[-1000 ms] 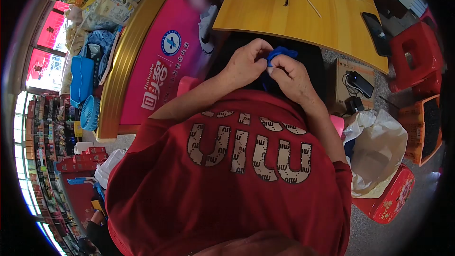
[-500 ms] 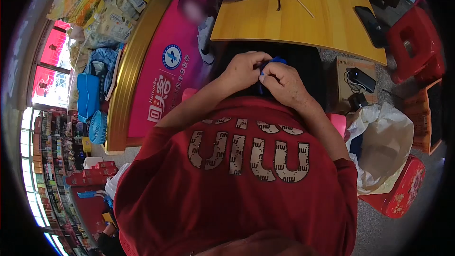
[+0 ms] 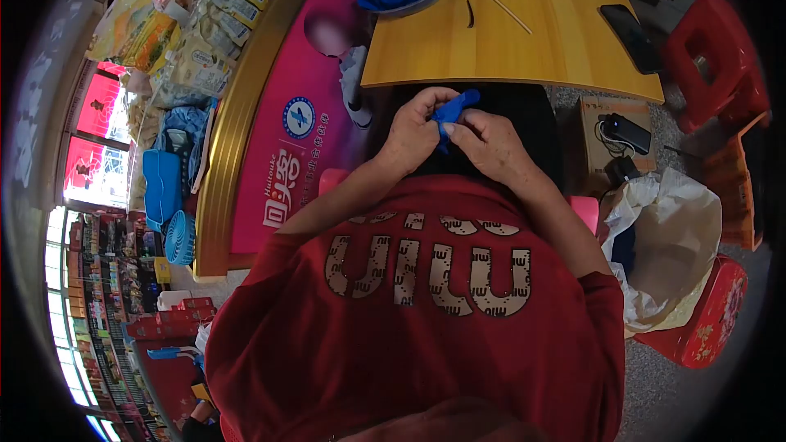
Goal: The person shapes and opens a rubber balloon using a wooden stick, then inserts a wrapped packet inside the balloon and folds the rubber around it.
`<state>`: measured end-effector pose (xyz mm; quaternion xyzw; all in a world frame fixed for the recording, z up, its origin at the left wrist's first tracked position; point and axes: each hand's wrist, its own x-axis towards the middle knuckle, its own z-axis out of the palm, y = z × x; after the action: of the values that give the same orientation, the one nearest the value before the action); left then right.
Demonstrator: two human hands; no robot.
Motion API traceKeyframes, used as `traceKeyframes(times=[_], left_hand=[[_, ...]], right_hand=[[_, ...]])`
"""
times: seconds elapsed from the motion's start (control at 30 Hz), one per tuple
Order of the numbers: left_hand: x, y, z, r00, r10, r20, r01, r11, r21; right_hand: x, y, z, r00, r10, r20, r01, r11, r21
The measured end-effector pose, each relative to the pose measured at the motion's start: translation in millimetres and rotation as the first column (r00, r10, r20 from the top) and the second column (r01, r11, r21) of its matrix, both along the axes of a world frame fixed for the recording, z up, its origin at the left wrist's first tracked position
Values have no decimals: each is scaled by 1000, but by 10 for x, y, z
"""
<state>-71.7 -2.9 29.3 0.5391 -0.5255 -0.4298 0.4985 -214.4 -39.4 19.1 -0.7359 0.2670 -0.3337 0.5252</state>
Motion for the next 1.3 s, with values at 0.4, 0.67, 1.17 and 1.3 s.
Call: traceKeyframes(times=[0.4,0.67,1.17,1.3], left_hand=[[40,6,-32,938,96,332,-56,990,-127],[114,65,45,831,38,555,37,992,-124],[230,197,110,897,-43,-439,242,881,408],[219,256,193,876,-88,-474,284,889,360]], right_hand=[[26,31,-42,999,23,47,-18,993,-119],[39,-46,-139,990,-140,30,138,886,-442],[47,43,-37,997,-57,44,69,936,-346],[36,39,-26,994,-87,73,109,909,-403]])
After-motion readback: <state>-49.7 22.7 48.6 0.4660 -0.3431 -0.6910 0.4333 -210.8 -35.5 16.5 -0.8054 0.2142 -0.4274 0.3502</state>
